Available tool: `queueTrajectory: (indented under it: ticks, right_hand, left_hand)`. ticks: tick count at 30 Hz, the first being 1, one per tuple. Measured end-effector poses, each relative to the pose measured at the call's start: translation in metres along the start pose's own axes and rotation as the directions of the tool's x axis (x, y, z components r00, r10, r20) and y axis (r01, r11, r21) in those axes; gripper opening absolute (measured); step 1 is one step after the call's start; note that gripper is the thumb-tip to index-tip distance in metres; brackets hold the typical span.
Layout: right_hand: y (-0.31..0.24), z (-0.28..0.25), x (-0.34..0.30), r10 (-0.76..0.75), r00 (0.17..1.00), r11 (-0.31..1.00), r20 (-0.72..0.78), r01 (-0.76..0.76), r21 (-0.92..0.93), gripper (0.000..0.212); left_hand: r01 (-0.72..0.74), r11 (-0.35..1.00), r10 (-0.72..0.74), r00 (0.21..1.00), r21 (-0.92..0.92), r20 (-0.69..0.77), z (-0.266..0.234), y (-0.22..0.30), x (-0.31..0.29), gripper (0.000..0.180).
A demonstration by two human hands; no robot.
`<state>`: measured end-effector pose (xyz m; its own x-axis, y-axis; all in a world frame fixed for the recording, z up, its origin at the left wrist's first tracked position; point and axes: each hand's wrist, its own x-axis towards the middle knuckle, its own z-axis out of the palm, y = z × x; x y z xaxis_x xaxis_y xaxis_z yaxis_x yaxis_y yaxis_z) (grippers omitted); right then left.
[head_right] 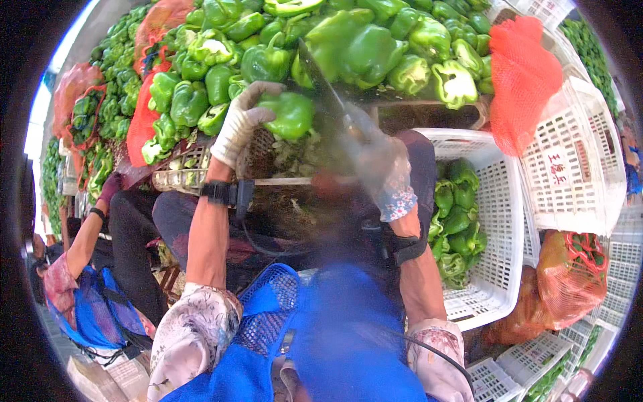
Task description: The person uses a cleaver to cut the stems off green peppers and slice them in half while sorting them into plastic crates.
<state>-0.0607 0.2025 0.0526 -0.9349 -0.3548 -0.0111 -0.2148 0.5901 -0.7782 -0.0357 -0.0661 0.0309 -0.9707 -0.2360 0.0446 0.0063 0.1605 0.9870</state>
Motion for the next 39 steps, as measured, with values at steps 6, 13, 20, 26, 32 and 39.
queueTrajectory:
  ticks: [6, 13, 20, 26, 32, 39]
  right_hand:
    - [0.003, -0.008, -0.010, -0.005, 0.995, 0.993, -0.102, 0.017, 0.119, 0.047]
    - [-0.010, -0.003, -0.030, -0.043, 0.997, 0.944, -0.071, 0.064, 0.323, 0.051]
    - [-0.028, 0.008, -0.058, -0.323, 0.896, 0.902, -0.305, 0.389, 0.188, 0.049]
    - [0.011, 0.047, -0.029, -0.252, 0.962, 0.937, 0.104, 0.270, -0.223, 0.040]
    - [0.037, 0.058, -0.027, -0.220, 0.974, 0.940, 0.047, 0.225, -0.256, 0.040]
    - [0.005, 0.011, -0.050, 0.011, 0.989, 0.896, -0.150, 0.057, 0.441, 0.045]
  left_hand:
    - [-0.387, 0.832, 0.503, 0.828, 0.398, -0.247, 0.023, -0.020, 0.029, 0.039]
    - [-0.046, 0.852, 0.380, 0.739, 0.522, -0.556, 0.052, -0.047, 0.002, 0.019]
    - [-0.016, 0.873, 0.355, 0.707, 0.487, -0.612, 0.052, -0.054, -0.001, 0.020]
    - [0.062, 0.934, 0.187, 0.755, 0.353, -0.628, 0.070, -0.043, -0.021, 0.023]
    - [0.050, 0.973, -0.184, 0.750, -0.223, -0.635, 0.128, -0.034, -0.037, 0.033]
    - [0.333, 0.908, -0.210, 0.886, 0.254, -0.413, 0.061, -0.103, -0.030, 0.026]
